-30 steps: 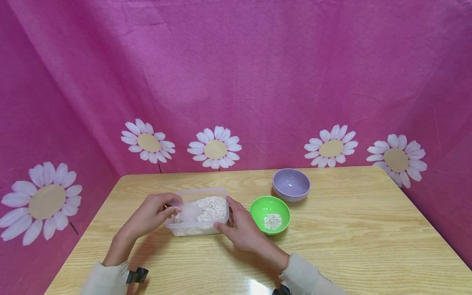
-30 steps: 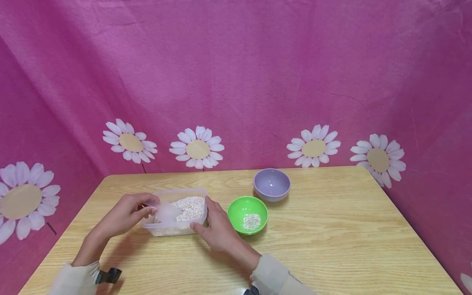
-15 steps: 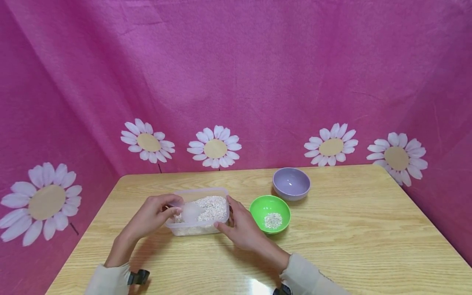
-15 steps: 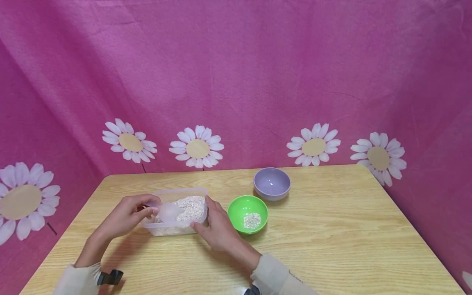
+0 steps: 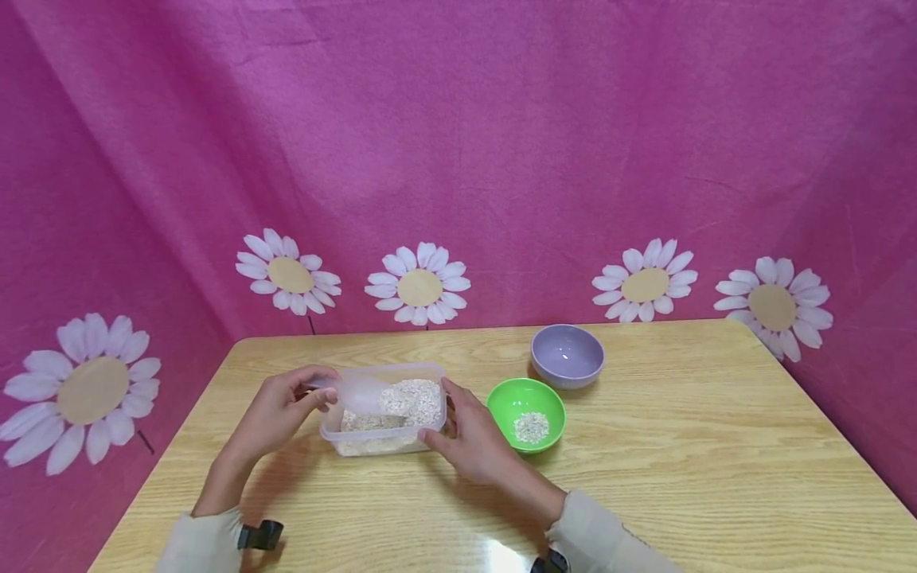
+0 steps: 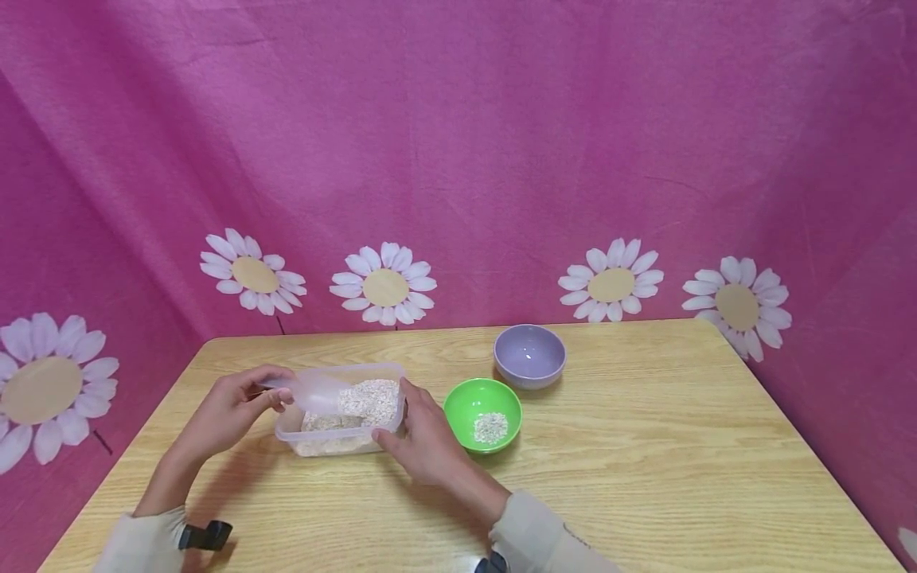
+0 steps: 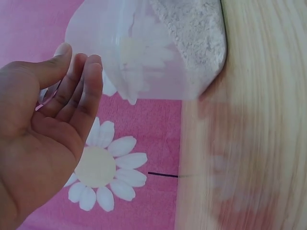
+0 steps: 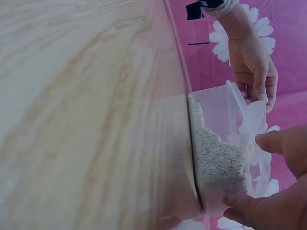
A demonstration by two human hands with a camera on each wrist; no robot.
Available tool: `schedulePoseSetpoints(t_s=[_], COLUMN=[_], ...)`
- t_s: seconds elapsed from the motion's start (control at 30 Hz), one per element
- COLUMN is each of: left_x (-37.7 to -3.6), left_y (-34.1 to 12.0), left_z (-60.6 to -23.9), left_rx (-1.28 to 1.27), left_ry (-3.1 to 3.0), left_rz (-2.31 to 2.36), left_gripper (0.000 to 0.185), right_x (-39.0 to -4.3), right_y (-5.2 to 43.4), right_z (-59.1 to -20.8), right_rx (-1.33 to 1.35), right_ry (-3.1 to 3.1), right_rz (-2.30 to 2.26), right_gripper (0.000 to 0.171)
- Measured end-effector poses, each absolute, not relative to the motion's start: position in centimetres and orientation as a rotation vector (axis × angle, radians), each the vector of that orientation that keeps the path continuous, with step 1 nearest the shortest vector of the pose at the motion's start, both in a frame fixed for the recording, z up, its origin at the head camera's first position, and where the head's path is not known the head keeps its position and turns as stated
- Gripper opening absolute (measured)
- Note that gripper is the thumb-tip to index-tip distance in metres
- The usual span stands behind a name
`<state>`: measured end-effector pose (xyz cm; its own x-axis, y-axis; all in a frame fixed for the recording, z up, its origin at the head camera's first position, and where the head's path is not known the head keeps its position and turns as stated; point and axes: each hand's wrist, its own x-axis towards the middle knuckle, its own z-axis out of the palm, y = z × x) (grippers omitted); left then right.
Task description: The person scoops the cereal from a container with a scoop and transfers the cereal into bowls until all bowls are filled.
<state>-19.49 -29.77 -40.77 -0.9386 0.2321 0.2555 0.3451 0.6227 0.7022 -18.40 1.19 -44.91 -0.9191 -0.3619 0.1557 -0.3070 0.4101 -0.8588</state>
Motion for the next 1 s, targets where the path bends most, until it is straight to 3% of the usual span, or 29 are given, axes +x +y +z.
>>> schedulePoseSetpoints(t_s=[0.53, 1.0], left_x=[-19.3, -20.4], left_y=[-30.5, -27.5], left_z=[-40.1, -39.8], left_rx=[-0.407, -0.438], left_ry=[-2.594, -2.508], left_rz=[-1.346, -1.494], left_gripper=[0.024, 0.024], right_x=[-18.7, -17.9], right_y=[2.6, 8.0], right_z=[-42.8, -41.7], right_rx=[-0.525, -0.487], right_ry=[2.547, 2.716], right_rz=[-1.698, -1.572], right_gripper=[0.085, 0.081])
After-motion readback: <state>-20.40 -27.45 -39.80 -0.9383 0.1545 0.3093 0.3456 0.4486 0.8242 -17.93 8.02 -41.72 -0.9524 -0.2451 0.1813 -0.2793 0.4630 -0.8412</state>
